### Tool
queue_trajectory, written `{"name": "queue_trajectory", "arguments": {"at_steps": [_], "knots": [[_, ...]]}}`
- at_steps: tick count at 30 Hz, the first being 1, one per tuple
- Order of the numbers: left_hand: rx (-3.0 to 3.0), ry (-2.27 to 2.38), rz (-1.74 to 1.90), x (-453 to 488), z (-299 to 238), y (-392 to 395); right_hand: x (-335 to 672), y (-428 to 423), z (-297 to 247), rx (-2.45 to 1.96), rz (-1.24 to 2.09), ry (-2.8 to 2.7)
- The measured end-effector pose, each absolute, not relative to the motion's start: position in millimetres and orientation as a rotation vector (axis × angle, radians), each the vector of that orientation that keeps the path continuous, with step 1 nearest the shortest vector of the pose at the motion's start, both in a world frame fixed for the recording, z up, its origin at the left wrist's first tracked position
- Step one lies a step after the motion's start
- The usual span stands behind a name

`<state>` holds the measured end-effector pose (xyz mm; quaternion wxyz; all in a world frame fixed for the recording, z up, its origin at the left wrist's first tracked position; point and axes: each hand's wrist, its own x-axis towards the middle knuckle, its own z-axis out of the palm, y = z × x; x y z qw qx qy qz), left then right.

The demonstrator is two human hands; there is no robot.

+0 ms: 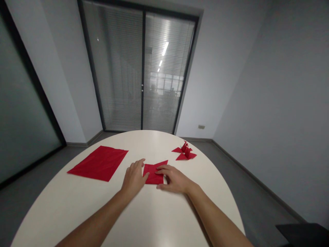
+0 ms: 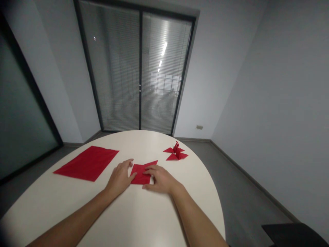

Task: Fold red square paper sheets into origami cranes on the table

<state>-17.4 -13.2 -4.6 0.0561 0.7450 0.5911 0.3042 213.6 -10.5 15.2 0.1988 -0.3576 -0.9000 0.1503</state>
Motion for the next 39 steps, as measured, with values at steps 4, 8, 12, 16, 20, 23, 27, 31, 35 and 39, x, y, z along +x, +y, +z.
{"name": "queue_trajectory", "arguments": {"at_steps": [4,8,12,16,20,23,27,31,35,39], "knots": [[2.409,1.424,0.939,-18,-11,-9,217,-10,17,-1.004,0.431,-2.513],[2.461,1.265,0.820,-18,-8,-12,218,-10,19,-1.011,0.429,-2.505],[2.484,1.159,0.775,-22,2,-19,220,-12,24,-1.064,0.416,-2.483],[2.498,1.175,0.726,-25,7,-23,220,-14,27,-1.070,0.407,-2.470],[2.468,1.229,0.704,-25,5,-21,221,-14,27,-1.080,0.392,-2.450],[2.450,1.241,0.698,-24,4,-20,222,-13,25,-1.077,0.401,-2.454],[2.442,1.245,0.710,-23,3,-20,221,-9,20,-1.143,0.407,-2.399],[2.394,1.213,0.735,-22,2,-19,219,-4,11,-1.195,0.430,-2.292],[2.408,1.184,0.768,-21,0,-18,216,-2,6,-1.208,0.454,-2.228],[2.514,1.103,0.805,-22,-3,-17,212,-2,5,-1.207,0.469,-2.194]]}}
